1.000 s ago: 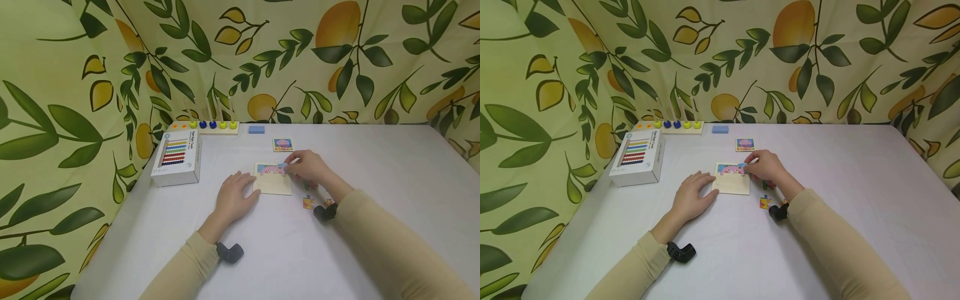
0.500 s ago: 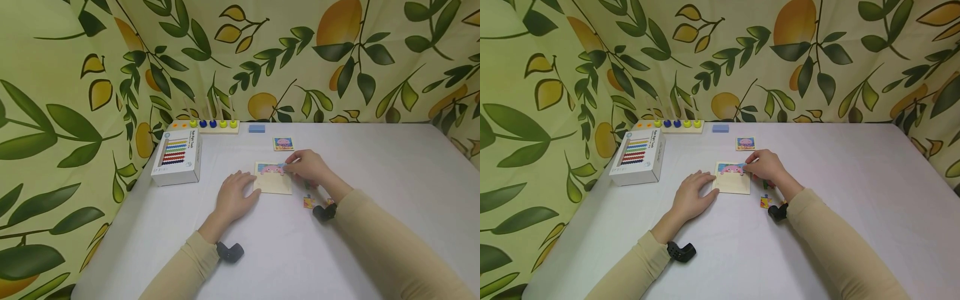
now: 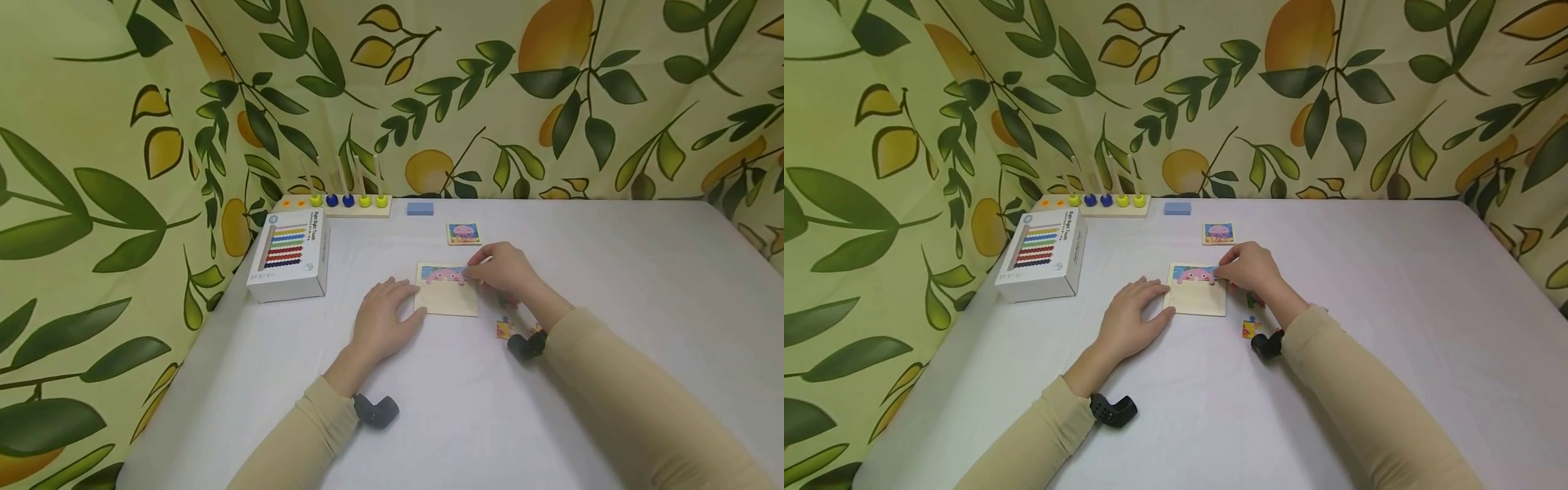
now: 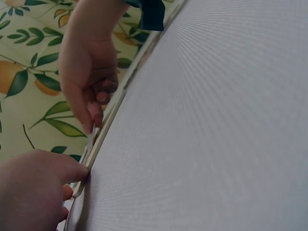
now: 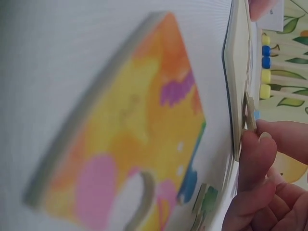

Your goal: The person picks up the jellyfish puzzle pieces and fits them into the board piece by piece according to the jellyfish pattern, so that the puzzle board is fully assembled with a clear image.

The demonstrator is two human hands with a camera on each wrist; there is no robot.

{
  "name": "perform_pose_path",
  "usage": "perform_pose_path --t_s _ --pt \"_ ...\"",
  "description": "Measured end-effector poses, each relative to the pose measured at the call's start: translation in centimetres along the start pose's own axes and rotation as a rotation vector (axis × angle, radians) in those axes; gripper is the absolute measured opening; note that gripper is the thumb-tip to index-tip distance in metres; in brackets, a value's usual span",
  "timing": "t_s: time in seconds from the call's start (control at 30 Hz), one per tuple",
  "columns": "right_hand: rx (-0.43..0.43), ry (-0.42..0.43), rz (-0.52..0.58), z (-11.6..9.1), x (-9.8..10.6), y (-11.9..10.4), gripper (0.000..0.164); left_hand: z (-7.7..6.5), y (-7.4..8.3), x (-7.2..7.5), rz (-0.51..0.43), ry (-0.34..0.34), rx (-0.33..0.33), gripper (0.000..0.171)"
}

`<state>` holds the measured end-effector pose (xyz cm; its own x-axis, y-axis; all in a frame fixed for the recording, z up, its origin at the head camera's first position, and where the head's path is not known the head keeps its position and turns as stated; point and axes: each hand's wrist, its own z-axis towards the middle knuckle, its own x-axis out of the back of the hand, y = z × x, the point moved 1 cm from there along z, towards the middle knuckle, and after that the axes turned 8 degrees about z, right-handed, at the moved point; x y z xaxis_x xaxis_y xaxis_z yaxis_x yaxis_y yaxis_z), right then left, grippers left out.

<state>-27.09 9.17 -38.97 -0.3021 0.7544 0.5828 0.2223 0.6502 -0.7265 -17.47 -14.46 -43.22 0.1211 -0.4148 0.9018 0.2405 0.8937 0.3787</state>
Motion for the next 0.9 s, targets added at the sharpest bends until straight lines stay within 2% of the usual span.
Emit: perform_pose_path --t_s 0.37,0.9 --pt "-0.024 -0.007 -0.022 -0.17 0.04 -0.12 0.034 0.09 -0.08 0.08 -0.011 0.001 -0.006 0.043" --pt "0.012 0.001 -0.023 -0.24 -0.08 -0.2 0.031 -0.05 -0.08 0.01 -0.014 0.005 -0.005 0.042"
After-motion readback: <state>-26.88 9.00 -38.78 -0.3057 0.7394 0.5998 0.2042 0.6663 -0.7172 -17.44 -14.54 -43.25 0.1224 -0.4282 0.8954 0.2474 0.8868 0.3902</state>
